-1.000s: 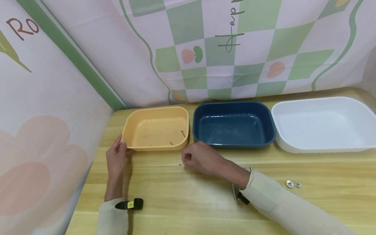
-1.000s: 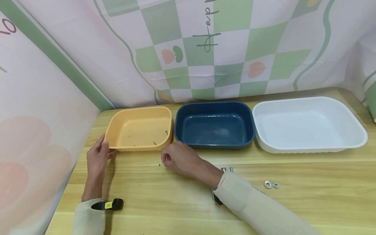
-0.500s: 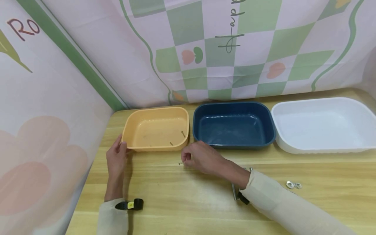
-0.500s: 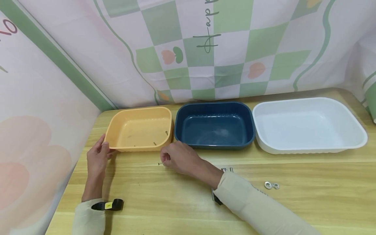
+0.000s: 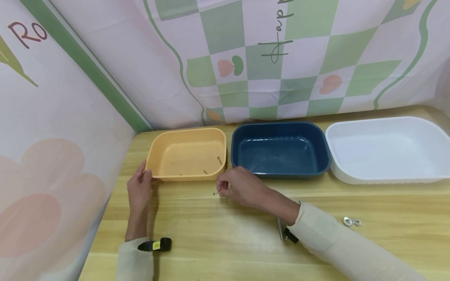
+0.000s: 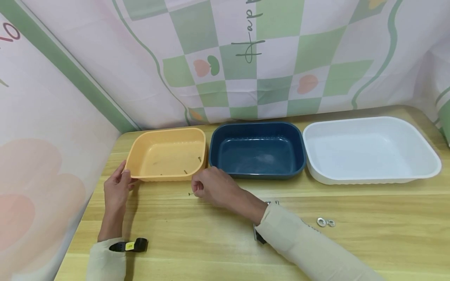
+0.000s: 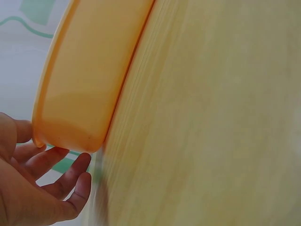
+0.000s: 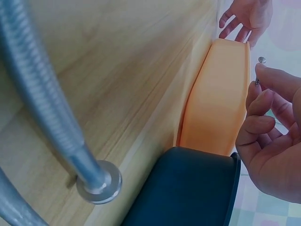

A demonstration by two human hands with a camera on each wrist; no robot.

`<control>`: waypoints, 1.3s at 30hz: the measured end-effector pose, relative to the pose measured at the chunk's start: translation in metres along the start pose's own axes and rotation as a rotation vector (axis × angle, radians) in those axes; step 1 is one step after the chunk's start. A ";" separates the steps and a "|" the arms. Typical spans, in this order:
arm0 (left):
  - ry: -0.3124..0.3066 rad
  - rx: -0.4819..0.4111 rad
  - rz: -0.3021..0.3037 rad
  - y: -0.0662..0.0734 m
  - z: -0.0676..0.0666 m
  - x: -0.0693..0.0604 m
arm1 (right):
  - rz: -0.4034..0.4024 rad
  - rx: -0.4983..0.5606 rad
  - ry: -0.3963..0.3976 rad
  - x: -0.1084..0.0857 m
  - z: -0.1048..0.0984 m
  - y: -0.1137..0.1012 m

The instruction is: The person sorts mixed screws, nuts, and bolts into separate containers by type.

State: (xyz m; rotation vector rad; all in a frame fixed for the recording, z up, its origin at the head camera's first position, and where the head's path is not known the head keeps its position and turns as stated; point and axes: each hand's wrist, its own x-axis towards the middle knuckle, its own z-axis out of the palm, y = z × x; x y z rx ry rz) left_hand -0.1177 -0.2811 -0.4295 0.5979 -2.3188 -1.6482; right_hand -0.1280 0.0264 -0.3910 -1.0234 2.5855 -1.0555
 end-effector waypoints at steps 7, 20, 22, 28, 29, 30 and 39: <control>0.005 0.007 -0.005 0.000 0.000 -0.001 | -0.010 0.020 0.009 0.001 -0.002 -0.001; 0.021 0.013 0.004 -0.001 0.000 0.000 | -0.026 0.023 0.075 0.007 -0.003 -0.002; 0.022 0.011 0.001 0.000 0.000 0.000 | -0.028 0.027 0.087 0.008 -0.003 -0.002; 0.018 0.018 -0.021 0.001 0.001 0.000 | -0.034 0.047 0.109 0.012 -0.004 0.000; 0.016 0.022 -0.025 0.001 0.001 -0.001 | -0.034 0.051 0.109 0.013 -0.004 0.000; 0.015 0.021 -0.028 0.001 0.001 -0.001 | -0.036 0.052 0.109 0.014 -0.004 0.001; 0.017 0.020 -0.025 0.001 0.001 -0.001 | -0.039 0.046 0.134 0.020 -0.005 0.004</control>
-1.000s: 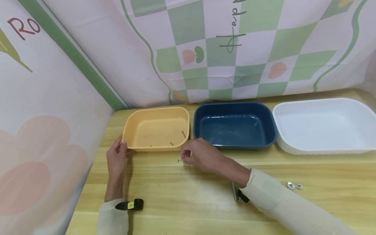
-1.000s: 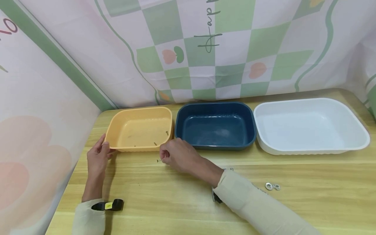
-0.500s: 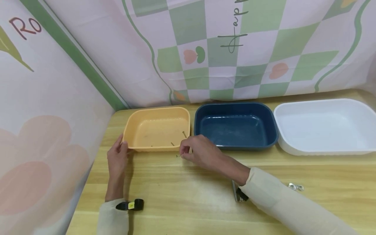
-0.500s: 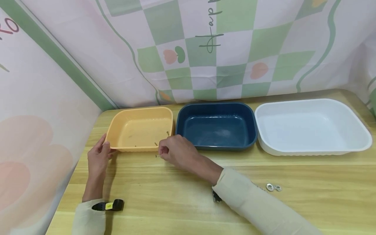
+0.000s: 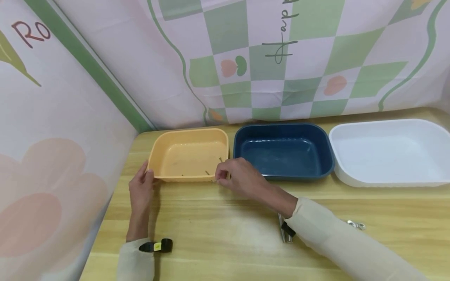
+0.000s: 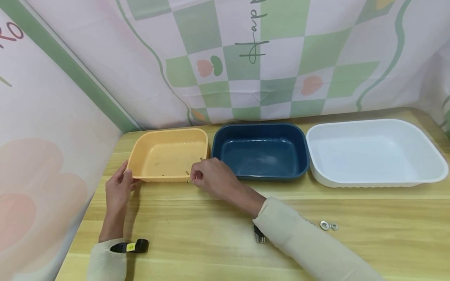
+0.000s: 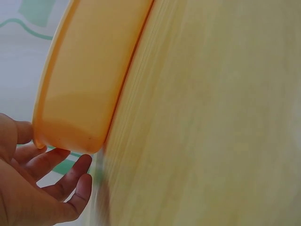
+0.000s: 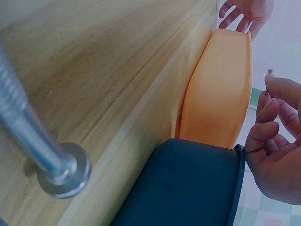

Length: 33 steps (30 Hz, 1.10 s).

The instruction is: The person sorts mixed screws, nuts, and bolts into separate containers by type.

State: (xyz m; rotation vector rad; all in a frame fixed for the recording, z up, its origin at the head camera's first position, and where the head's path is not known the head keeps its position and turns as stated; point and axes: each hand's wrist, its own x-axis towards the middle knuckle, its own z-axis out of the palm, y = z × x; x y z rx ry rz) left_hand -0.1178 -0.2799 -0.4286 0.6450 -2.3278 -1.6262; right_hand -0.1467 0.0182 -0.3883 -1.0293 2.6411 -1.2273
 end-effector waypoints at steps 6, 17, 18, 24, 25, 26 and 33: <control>-0.001 -0.003 -0.010 0.001 0.000 0.001 | 0.001 -0.003 0.017 0.003 0.000 0.000; 0.001 -0.003 -0.025 0.002 -0.002 -0.001 | 0.043 -0.033 0.027 0.011 0.001 -0.005; 0.001 -0.003 -0.026 0.002 -0.002 -0.001 | 0.045 -0.043 0.031 0.012 0.002 -0.005; 0.000 0.000 -0.028 0.002 -0.003 -0.001 | 0.018 -0.097 0.059 0.015 0.005 -0.003; 0.002 0.001 -0.027 0.001 -0.002 -0.001 | 0.015 -0.102 0.061 0.015 0.005 -0.003; 0.002 -0.001 -0.028 0.001 -0.002 0.000 | 0.013 -0.109 0.063 0.016 0.005 -0.002; 0.018 -0.019 -0.029 -0.001 0.000 0.001 | 0.031 -0.144 0.052 0.022 0.004 0.000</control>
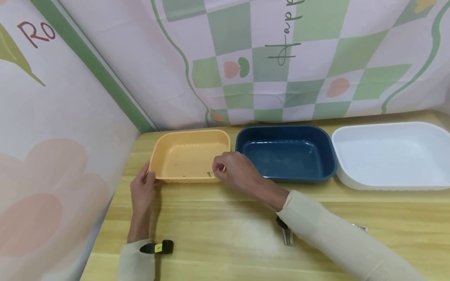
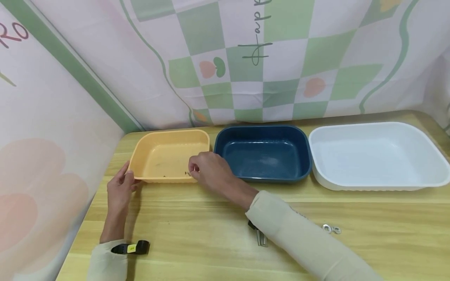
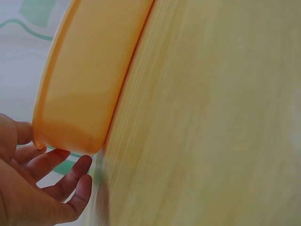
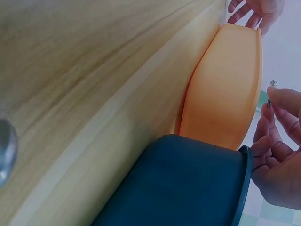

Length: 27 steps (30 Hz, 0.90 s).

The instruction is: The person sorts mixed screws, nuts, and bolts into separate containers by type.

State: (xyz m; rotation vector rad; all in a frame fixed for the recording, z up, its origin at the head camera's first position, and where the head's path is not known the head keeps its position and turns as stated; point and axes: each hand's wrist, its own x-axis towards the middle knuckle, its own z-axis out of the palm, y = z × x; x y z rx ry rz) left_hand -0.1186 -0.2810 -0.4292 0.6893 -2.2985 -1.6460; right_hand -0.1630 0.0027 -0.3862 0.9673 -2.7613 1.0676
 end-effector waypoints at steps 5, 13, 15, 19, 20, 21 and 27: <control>0.004 0.017 0.015 0.002 -0.001 0.000 | 0.013 -0.013 -0.016 0.004 0.000 0.000; -0.013 0.017 0.001 0.002 0.000 -0.001 | 0.009 -0.031 -0.033 0.010 0.003 0.000; -0.014 0.019 0.000 0.003 0.000 -0.001 | 0.004 -0.035 -0.034 0.011 0.004 0.000; -0.013 0.020 -0.003 0.005 0.000 -0.002 | -0.001 -0.034 -0.038 0.011 0.005 0.000; -0.012 0.019 -0.005 0.005 0.000 -0.002 | 0.001 -0.035 -0.037 0.011 0.005 0.000; -0.011 0.019 -0.005 0.005 0.000 -0.002 | 0.006 -0.035 -0.038 0.011 0.005 0.000; -0.009 0.012 -0.005 0.004 0.001 -0.001 | 0.019 -0.043 -0.036 0.012 0.005 -0.002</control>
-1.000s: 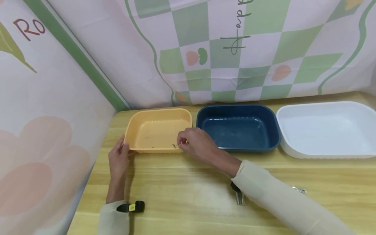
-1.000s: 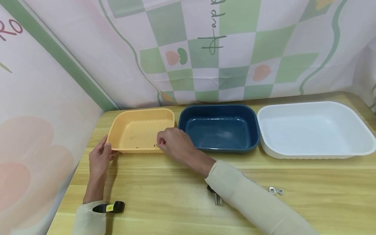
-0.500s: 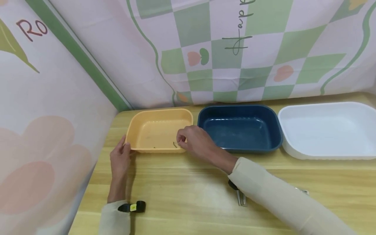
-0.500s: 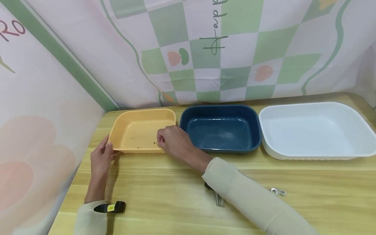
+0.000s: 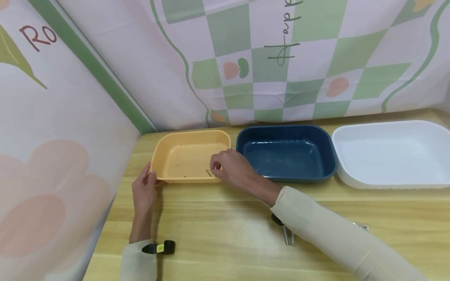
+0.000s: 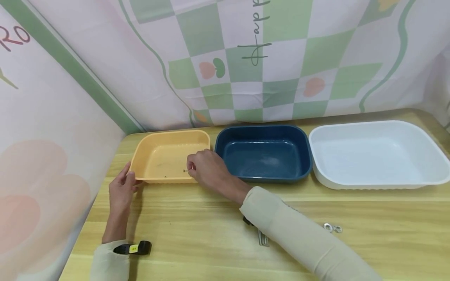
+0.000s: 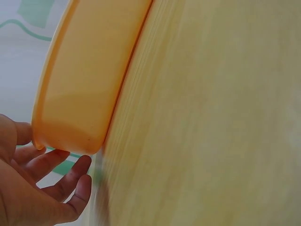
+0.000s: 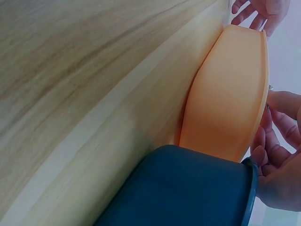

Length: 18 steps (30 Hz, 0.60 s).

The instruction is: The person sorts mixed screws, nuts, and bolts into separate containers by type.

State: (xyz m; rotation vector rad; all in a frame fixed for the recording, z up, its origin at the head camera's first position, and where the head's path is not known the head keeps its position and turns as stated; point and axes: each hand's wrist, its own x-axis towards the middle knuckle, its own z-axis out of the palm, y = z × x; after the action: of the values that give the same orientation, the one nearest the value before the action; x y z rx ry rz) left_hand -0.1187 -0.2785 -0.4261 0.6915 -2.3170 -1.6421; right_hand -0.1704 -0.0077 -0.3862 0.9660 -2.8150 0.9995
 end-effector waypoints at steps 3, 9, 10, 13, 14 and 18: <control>0.001 -0.005 0.008 -0.001 0.000 0.001 | -0.003 -0.006 0.005 0.001 0.001 0.000; -0.002 -0.008 0.021 -0.002 0.000 0.000 | 0.021 0.012 0.013 0.002 0.001 0.000; -0.001 -0.007 0.021 -0.002 0.000 0.000 | 0.025 0.014 0.013 0.002 0.001 0.000; 0.005 -0.005 0.027 -0.002 0.000 0.000 | 0.032 0.005 0.010 0.002 0.001 0.000; 0.005 -0.006 0.030 -0.002 0.000 0.000 | 0.033 -0.001 0.007 0.002 0.001 0.000; 0.000 -0.011 0.041 -0.003 -0.001 0.000 | 0.037 -0.010 0.004 0.001 0.001 -0.001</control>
State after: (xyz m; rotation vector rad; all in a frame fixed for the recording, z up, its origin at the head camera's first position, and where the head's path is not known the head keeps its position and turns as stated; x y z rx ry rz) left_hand -0.1174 -0.2797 -0.4281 0.6368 -2.3052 -1.6360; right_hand -0.1702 -0.0097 -0.3863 0.9138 -2.8417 0.9881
